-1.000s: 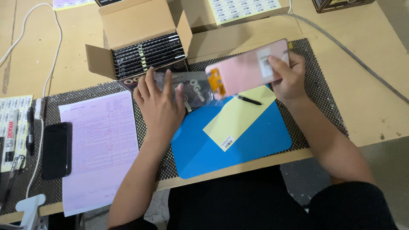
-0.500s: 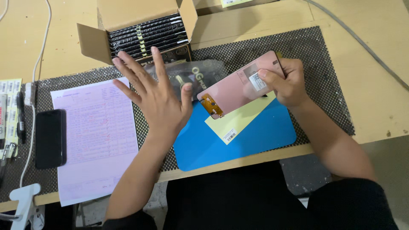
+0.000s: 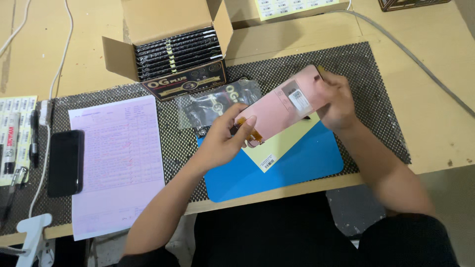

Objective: The person removes a smartphone screen from a plastic bag, places it into a black cardboard box labeled OG PLUS, and seals the box. The person repeats this process with a second screen, then picks up a third screen and begins the same packaging sequence.

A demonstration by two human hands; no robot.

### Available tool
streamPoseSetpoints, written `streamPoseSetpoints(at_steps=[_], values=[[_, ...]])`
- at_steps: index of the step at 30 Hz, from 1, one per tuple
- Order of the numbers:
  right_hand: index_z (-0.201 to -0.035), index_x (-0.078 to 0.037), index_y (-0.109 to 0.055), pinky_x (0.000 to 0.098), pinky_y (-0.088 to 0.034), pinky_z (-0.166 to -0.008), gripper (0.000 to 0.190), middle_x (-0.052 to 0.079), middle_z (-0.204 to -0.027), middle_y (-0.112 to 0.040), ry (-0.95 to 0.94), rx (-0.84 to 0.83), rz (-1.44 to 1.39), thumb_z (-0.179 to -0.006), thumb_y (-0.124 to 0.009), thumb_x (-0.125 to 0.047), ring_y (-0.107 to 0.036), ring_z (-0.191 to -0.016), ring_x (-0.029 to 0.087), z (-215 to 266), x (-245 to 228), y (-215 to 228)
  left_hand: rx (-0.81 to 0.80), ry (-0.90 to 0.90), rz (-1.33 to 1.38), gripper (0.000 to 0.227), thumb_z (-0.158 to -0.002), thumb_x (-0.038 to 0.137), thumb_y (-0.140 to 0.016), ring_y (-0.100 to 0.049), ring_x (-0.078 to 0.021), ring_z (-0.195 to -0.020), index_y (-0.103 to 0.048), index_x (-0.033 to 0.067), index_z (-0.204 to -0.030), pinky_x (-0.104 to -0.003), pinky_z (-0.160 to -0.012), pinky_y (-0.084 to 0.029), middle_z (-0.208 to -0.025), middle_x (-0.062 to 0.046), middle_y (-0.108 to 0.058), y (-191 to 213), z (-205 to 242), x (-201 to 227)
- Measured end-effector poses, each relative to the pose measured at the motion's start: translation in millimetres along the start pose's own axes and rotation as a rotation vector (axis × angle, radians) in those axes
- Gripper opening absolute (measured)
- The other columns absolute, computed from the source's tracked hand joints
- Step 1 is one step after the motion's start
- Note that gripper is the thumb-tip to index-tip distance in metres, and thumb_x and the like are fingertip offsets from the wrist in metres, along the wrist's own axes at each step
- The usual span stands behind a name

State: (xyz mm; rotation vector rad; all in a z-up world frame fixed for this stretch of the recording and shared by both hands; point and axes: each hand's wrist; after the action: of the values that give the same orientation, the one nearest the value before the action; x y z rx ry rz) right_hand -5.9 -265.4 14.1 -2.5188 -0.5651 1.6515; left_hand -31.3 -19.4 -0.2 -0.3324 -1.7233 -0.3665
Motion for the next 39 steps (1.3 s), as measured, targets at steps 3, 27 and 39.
streamPoseSetpoints(at_steps=[3,27,39], values=[[-0.124,-0.005,-0.063,0.0224,-0.056,-0.067,0.049,0.002,-0.076,-0.057,-0.02,-0.193,-0.15,-0.104,-0.045,-0.047,-0.06,-0.068,0.006,-11.7,-29.9,-22.5,0.052,-0.01,0.097,0.026,-0.106,0.024,-0.052,-0.075,-0.0177,-0.068,-0.06,0.0052,-0.122,-0.027,-0.055,-0.063,-0.081,-0.017,-0.075,-4.2,-0.2,0.6],[-0.111,0.004,-0.066,0.0431,-0.062,-0.074,0.018,0.017,-0.094,-0.076,0.074,-0.243,0.378,-0.094,-0.063,-0.001,-0.077,-0.085,0.026,28.9,44.1,2.8,0.163,-0.092,0.197,0.018,-0.095,0.003,-0.058,-0.074,-0.0239,-0.079,-0.064,0.0021,-0.112,-0.037,-0.069,-0.064,-0.091,-0.019,-0.073,-18.4,-0.4,-26.2],[-0.103,0.005,-0.071,0.049,-0.059,-0.072,0.012,0.022,-0.088,-0.073,0.111,-0.27,0.573,-0.093,-0.067,-0.002,-0.075,-0.08,0.039,25.0,32.5,-11.7,0.228,0.156,0.374,0.015,-0.084,-0.002,-0.053,-0.063,-0.0192,-0.077,-0.056,0.0,-0.099,-0.033,-0.062,-0.064,-0.088,-0.018,-0.064,-15.1,-2.6,-39.9]])
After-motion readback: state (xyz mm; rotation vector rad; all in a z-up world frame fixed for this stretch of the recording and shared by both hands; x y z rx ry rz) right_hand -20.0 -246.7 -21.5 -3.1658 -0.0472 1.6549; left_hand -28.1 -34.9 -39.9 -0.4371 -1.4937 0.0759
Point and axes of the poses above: each hand's wrist, its own z-axis away from the middle knuckle, its own y-axis out of the back of the hand, x = y × z
